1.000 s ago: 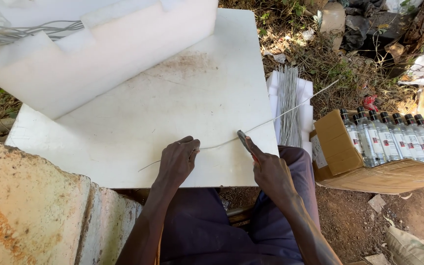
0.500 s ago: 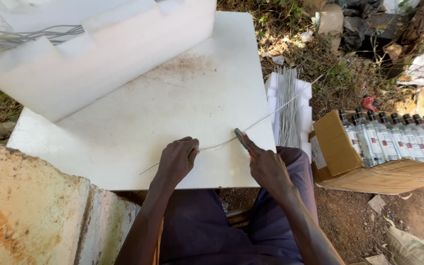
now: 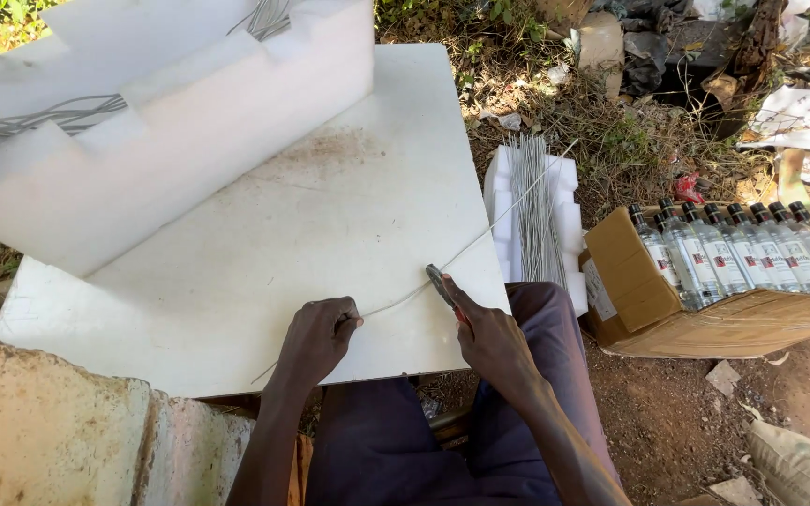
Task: The person uses pliers to cut a long, thin metal wire into shorter segments on a white surface. They repeatedly measure, cut, and place the wire pieces into a white styrofoam container.
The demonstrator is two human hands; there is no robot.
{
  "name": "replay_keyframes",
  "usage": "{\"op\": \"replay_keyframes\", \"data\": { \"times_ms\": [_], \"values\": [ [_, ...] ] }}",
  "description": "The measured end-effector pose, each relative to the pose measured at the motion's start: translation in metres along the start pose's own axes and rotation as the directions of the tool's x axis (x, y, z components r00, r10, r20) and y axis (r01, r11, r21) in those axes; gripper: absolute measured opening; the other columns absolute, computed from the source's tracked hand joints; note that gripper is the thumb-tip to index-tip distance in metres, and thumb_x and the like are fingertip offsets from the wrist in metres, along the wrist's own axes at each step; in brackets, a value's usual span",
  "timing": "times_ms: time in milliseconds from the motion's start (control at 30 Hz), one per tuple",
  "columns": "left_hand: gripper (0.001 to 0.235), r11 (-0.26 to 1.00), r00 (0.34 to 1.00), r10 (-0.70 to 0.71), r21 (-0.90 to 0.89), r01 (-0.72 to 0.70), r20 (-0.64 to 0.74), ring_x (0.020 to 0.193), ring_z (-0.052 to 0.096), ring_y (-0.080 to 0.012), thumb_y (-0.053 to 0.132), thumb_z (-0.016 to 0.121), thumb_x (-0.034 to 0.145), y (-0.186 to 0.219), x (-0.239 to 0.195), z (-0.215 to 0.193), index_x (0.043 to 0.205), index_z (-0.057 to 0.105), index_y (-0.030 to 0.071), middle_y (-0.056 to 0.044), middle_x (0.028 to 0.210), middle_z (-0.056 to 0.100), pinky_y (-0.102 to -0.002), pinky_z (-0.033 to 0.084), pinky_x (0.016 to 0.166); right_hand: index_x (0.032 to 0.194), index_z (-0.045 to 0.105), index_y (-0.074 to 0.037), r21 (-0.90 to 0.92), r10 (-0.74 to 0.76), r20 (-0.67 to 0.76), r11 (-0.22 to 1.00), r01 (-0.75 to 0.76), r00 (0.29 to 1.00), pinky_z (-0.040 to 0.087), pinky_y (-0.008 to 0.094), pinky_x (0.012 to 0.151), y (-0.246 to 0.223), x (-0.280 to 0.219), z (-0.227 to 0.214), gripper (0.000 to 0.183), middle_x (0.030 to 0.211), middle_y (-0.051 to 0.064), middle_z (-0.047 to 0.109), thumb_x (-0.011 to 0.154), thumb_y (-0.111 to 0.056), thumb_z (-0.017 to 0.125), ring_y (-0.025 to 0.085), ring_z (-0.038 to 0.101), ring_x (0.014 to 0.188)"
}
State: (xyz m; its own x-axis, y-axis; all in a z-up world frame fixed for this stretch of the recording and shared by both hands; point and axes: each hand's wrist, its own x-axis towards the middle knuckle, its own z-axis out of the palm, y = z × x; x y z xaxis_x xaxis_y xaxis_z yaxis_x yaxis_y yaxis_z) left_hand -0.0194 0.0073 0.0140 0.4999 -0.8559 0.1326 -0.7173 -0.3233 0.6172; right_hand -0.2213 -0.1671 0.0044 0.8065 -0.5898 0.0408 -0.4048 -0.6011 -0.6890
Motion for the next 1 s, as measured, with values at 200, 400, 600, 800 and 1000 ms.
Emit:
{"op": "replay_keyframes", "data": {
  "times_ms": [200,400,600,800,1000],
  "values": [
    [0.016,0.993,0.994,-0.110,-0.035,0.110,0.006,0.047,0.058,-0.0234,0.001,0.063,0.089,0.011,-0.021,-0.014,0.075,0.068,0.007,-0.013,0.054,0.061,-0.037,0.047,0.049,0.149,0.046,-0.033,0.069,0.017,-0.121,0.998,-0.009,0.993,0.047,0.063,0.068,0.008,-0.007,-0.017,0.069,0.088,0.031,0.072,0.085,-0.008,0.056,0.057,0.065,0.079],
    [0.014,0.983,0.987,-0.159,-0.088,0.159,0.012,0.051,0.063,-0.0290,-0.001,0.063,0.090,0.007,-0.018,-0.023,0.079,0.070,0.004,-0.017,0.058,0.065,-0.042,0.046,0.050,0.151,0.045,-0.030,-0.059,-0.023,-0.251,0.998,0.008,0.968,0.042,0.056,0.058,0.033,0.017,-0.051,0.068,0.070,0.026,0.070,0.087,-0.009,0.055,0.050,0.064,0.063],
    [0.013,0.970,0.981,-0.195,-0.143,0.195,0.015,0.052,0.066,-0.0281,0.000,0.065,0.088,-0.010,-0.011,-0.018,0.079,0.073,0.006,-0.015,0.061,0.068,-0.043,0.048,0.053,0.151,0.044,-0.033,-0.105,-0.029,-0.261,0.994,0.001,0.965,0.050,0.059,0.066,0.007,0.034,-0.059,0.064,0.084,0.026,0.072,0.092,-0.011,0.053,0.051,0.067,0.077],
    [0.012,0.959,0.973,-0.229,-0.163,0.231,0.031,0.055,0.068,-0.0315,-0.002,0.066,0.086,-0.014,-0.008,-0.019,0.080,0.075,0.004,-0.017,0.063,0.070,-0.043,0.050,0.056,0.145,0.049,-0.041,-0.207,0.066,-0.146,0.974,-0.096,0.987,0.054,0.060,0.077,0.037,0.054,-0.038,0.062,0.096,0.024,0.074,0.088,-0.018,0.056,0.050,0.069,0.087],
    [0.011,0.954,0.967,-0.250,-0.155,0.255,0.054,0.055,0.068,-0.0300,-0.001,0.067,0.084,-0.015,-0.010,-0.017,0.085,0.076,0.004,-0.016,0.064,0.072,-0.044,0.051,0.060,0.145,0.050,-0.038,-0.250,0.048,-0.121,0.965,-0.078,0.991,0.056,0.058,0.080,0.053,0.065,-0.030,0.062,0.107,0.024,0.072,0.089,-0.012,0.056,0.049,0.069,0.092]
  ]
}}
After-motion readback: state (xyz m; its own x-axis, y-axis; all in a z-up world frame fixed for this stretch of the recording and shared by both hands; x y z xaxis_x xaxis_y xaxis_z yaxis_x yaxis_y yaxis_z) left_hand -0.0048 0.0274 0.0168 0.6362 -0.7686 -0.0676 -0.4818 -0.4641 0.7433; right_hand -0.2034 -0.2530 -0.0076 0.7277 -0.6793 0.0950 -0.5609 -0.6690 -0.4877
